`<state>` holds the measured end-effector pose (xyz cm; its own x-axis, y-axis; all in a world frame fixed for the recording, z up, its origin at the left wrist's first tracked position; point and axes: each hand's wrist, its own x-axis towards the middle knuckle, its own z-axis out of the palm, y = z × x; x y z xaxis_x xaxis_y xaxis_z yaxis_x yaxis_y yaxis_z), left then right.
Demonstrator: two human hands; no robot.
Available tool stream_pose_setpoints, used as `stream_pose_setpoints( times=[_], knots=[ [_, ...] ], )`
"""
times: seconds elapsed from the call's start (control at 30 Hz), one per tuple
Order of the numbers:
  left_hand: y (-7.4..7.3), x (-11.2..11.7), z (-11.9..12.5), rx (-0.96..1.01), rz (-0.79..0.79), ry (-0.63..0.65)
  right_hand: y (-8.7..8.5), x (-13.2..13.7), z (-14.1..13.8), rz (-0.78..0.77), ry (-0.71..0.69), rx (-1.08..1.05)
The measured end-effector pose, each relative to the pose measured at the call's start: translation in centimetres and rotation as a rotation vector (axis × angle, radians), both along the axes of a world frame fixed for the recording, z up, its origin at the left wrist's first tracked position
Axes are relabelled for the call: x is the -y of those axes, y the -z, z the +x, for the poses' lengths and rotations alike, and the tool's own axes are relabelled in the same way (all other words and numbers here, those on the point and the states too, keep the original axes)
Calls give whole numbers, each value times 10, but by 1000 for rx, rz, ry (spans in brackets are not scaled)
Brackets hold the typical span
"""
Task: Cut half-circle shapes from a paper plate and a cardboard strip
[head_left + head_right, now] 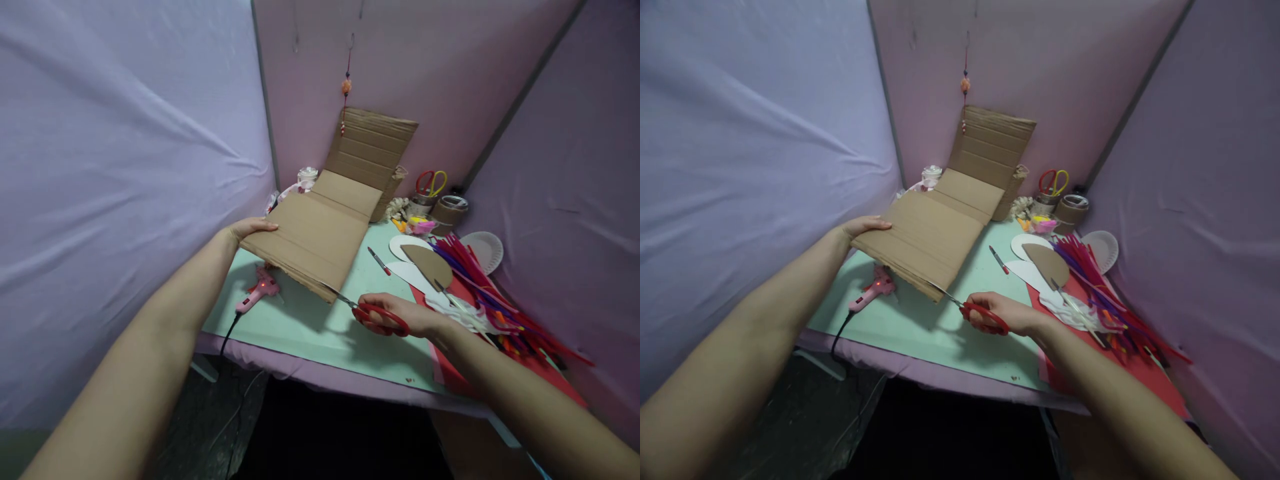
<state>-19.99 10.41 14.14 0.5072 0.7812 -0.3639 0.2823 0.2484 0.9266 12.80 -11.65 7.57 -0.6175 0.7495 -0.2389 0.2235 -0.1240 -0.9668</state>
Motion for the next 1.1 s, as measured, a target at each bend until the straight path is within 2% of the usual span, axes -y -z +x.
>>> stream_pose_setpoints(
  times=[0.43, 0.77, 1.1],
  knots=[
    [5, 0, -2, -8, 4, 5, 9, 5, 0, 30, 42, 8],
    [9, 4, -2, -25, 5, -23, 5, -2, -13, 27, 55, 81],
    [19, 4, -2, 29, -27, -5, 6, 1, -12, 7, 101, 77]
  ],
)
